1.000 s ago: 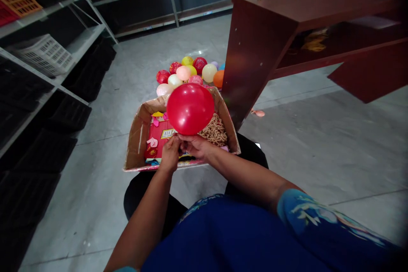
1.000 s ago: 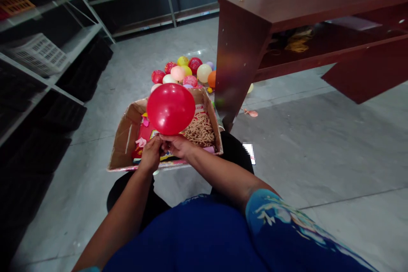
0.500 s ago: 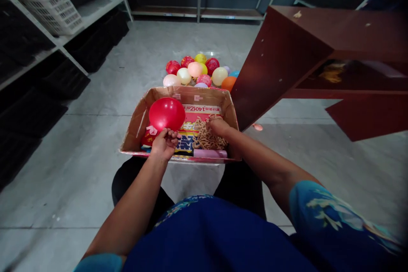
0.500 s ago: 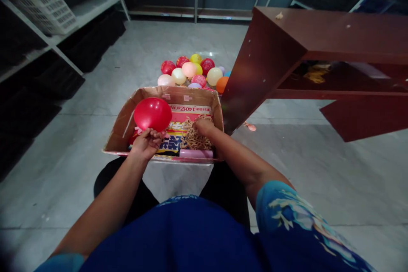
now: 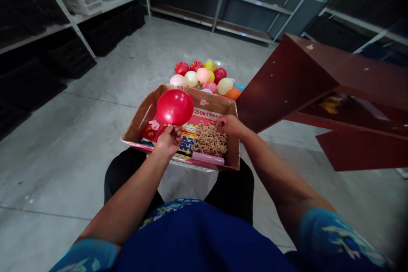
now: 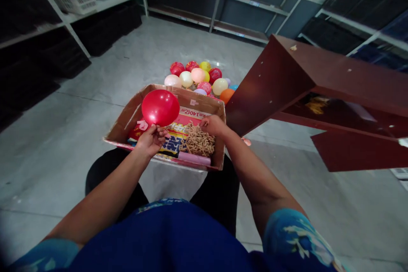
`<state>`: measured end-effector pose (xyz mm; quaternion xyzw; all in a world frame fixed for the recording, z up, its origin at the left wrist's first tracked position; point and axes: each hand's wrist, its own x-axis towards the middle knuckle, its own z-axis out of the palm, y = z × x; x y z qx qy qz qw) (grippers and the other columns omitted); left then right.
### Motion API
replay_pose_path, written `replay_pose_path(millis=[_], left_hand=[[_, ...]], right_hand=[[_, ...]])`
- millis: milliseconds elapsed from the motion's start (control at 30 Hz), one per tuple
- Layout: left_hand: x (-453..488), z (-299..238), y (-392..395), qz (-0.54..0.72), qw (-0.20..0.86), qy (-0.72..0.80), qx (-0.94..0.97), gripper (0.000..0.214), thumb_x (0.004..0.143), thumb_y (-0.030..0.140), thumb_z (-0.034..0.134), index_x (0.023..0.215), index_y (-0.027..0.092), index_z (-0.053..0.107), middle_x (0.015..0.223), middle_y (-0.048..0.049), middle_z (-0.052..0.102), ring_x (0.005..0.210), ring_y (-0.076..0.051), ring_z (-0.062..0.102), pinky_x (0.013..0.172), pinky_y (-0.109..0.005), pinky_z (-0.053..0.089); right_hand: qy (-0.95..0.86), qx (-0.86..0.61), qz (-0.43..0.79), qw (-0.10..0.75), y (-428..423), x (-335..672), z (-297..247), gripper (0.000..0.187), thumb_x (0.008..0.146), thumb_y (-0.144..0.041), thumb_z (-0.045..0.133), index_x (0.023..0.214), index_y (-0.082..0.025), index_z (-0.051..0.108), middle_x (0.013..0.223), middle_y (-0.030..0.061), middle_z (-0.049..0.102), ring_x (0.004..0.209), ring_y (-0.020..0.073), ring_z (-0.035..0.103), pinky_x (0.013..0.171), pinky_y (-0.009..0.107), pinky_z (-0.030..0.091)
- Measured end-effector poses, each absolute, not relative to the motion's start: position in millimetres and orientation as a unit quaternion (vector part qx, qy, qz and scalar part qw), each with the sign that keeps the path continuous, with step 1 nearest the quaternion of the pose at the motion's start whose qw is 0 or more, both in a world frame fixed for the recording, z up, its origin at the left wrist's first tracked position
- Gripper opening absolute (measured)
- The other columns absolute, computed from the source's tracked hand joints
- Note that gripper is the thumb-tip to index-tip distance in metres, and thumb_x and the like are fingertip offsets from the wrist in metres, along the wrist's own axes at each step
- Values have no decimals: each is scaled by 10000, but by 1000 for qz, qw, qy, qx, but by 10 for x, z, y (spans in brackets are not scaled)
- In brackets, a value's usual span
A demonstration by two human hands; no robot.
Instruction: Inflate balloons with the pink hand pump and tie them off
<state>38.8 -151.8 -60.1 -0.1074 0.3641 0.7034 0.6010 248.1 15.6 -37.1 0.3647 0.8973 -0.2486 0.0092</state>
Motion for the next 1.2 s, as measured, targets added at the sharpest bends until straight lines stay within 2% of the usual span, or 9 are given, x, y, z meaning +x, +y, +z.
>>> replay_pose_path(millis=[100,200,433,667,767,900,1000,1100,1200], left_hand=[[439,-565,-1486,702,597,370,-121,216,903,201,447,702,143,499,561,12,509,441,-73,493,379,-162,323],[479,-539,-1446,698,590,389,-117,211,900,216,457,711,139,512,593,-5,565,466,-80,534,387,-163,342],[626,-492,-1314,669,621,403,-61,140,882,173,436,747,159,471,675,-53,652,367,-64,452,374,-169,339],[868,-622,-1221,620,633,463,21,115,902,265,413,824,189,451,548,11,552,376,-115,498,424,-241,440],[851,-671,-1225,616,607,496,79,172,897,317,436,781,190,443,510,30,503,347,-92,444,391,-199,381],[740,-664,-1227,653,544,516,107,238,887,323,480,702,185,420,452,69,390,314,-41,295,351,-143,218],[701,-634,-1219,656,540,515,111,223,889,302,482,707,186,427,463,68,389,323,-39,285,348,-146,182],[720,-605,-1218,655,565,490,112,199,876,297,514,730,187,436,496,63,422,337,-35,299,353,-144,178],[760,-590,-1226,645,586,479,107,230,856,329,548,722,187,426,499,62,439,334,-30,292,355,-141,170]], right_hand=[[827,386,-403,-68,75,2466,-269,75,743,-249,591,744,-177,568,608,-16,637,527,121,595,465,204,418],[784,377,-484,-90,-53,2405,-157,132,753,-283,589,779,-199,491,599,-27,609,508,129,604,409,194,388],[780,324,-528,-85,-323,2214,101,191,765,-345,606,801,-199,488,552,-56,551,446,77,503,418,190,364],[754,308,-566,-129,-373,2183,132,221,755,-375,622,818,-200,502,615,-41,581,500,88,527,465,207,385],[744,309,-579,-124,-320,2274,103,225,741,-373,623,813,-203,495,643,-39,595,498,86,520,467,210,385],[751,335,-563,-85,-216,2458,-56,206,732,-362,608,815,-199,513,607,-62,542,424,61,435,423,197,327],[782,352,-512,-60,-177,2550,-206,179,783,-333,538,898,-197,556,606,-51,527,446,82,452,452,219,366],[863,363,-339,-88,-226,2548,-260,210,820,-295,517,974,-191,615,856,49,633,687,149,581,630,285,459],[898,359,-231,-105,-375,2451,-247,181,830,-300,544,901,-187,666,999,91,644,868,199,593,769,319,456]])
